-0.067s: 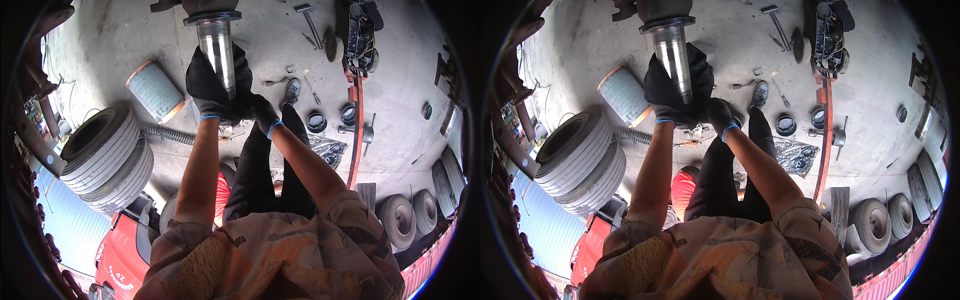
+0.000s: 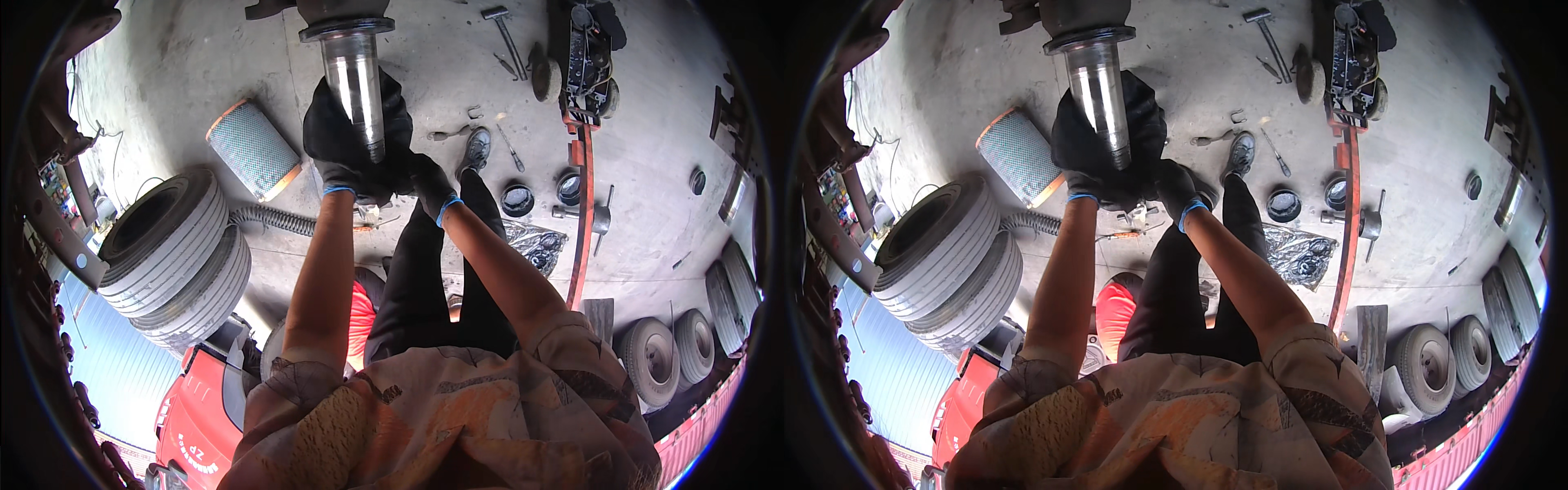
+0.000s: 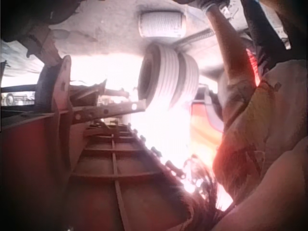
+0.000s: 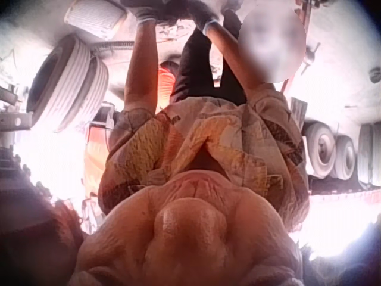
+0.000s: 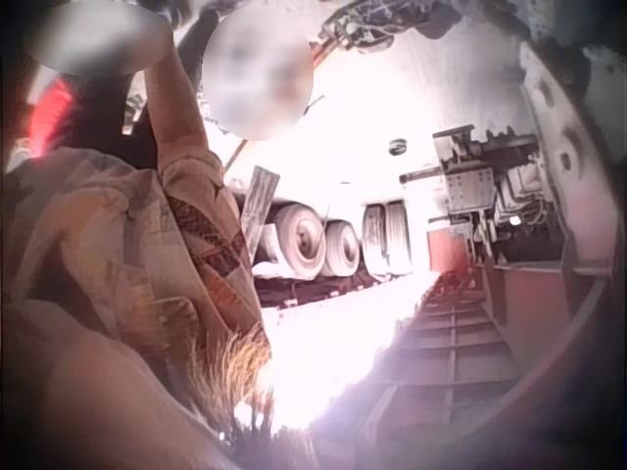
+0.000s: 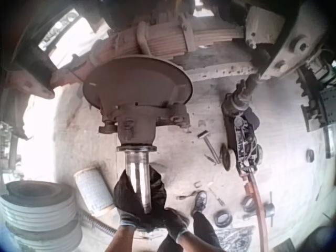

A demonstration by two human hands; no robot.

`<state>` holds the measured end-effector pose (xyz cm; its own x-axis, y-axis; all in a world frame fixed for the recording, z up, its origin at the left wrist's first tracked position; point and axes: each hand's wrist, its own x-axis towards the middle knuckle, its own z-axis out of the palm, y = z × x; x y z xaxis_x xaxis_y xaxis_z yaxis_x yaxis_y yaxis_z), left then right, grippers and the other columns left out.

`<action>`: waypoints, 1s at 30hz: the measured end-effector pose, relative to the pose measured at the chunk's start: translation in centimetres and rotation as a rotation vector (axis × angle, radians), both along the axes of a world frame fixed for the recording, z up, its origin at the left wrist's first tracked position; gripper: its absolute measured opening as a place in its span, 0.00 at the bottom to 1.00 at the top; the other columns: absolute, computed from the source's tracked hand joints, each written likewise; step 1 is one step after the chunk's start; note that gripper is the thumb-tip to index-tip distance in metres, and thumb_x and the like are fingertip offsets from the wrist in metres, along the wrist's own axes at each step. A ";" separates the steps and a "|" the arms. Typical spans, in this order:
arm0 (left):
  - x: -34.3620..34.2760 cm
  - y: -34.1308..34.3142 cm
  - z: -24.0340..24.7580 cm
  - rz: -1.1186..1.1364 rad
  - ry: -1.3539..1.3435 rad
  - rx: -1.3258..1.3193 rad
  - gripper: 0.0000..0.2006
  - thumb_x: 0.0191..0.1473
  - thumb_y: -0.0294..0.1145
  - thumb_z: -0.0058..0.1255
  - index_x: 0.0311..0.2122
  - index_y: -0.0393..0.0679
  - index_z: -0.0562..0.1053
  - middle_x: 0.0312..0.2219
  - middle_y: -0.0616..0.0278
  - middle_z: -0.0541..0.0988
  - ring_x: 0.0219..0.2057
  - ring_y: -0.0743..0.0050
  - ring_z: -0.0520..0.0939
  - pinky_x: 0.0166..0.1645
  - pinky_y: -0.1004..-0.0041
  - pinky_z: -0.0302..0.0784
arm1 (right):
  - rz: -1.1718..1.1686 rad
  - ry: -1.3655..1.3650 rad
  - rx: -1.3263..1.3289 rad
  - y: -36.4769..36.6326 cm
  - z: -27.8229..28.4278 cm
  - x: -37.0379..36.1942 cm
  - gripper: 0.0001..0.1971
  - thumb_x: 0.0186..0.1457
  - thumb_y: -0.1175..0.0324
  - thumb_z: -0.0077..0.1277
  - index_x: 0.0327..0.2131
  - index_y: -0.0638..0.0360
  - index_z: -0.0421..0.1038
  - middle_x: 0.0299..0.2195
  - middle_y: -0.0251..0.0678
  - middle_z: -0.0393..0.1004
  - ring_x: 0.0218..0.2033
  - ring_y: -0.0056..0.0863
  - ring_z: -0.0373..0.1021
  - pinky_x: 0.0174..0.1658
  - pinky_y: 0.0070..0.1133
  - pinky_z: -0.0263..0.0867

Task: The person wipes a cylindrical metal axle or shaft with a black cloth, rotating it to clean multiple sides. The person then moves to a second axle and repeats the wiping process. The person also wipes a thin metal rod with the cloth.

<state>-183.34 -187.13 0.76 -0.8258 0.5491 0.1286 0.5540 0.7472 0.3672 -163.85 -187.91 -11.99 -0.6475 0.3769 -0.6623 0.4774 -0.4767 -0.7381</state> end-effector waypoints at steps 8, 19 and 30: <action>-2.2 -8.6 -7.1 -0.346 -0.241 -0.070 0.10 0.46 0.29 0.47 0.35 0.39 0.74 0.28 0.56 0.77 0.30 0.57 0.77 0.34 0.63 0.74 | 0.058 0.048 0.256 0.0 -1.1 0.6 0.08 0.50 0.73 0.44 0.35 0.61 0.70 0.31 0.45 0.72 0.35 0.40 0.71 0.39 0.31 0.69; 3.4 -7.7 -2.8 -0.270 -0.661 0.392 0.21 0.52 0.37 0.49 0.48 0.36 0.68 0.38 0.57 0.77 0.38 0.69 0.77 0.43 0.70 0.75 | -0.064 -0.042 -0.077 2.8 3.0 2.6 0.17 0.55 0.57 0.48 0.44 0.56 0.70 0.31 0.37 0.77 0.31 0.31 0.74 0.34 0.25 0.71; 7.4 -10.6 4.1 -0.298 -0.522 0.347 0.33 0.36 0.42 0.62 0.50 0.39 0.68 0.37 0.54 0.77 0.37 0.58 0.78 0.43 0.69 0.74 | -0.039 0.148 -0.194 5.0 16.4 3.1 0.18 0.53 0.74 0.49 0.48 0.63 0.65 0.43 0.37 0.71 0.43 0.30 0.70 0.45 0.23 0.67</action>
<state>-175.94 -197.72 4.89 -0.6474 0.7613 -0.0354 0.4035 0.3818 0.8315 -160.74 -182.91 4.45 -0.7302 0.2781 -0.6241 0.3498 -0.6325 -0.6911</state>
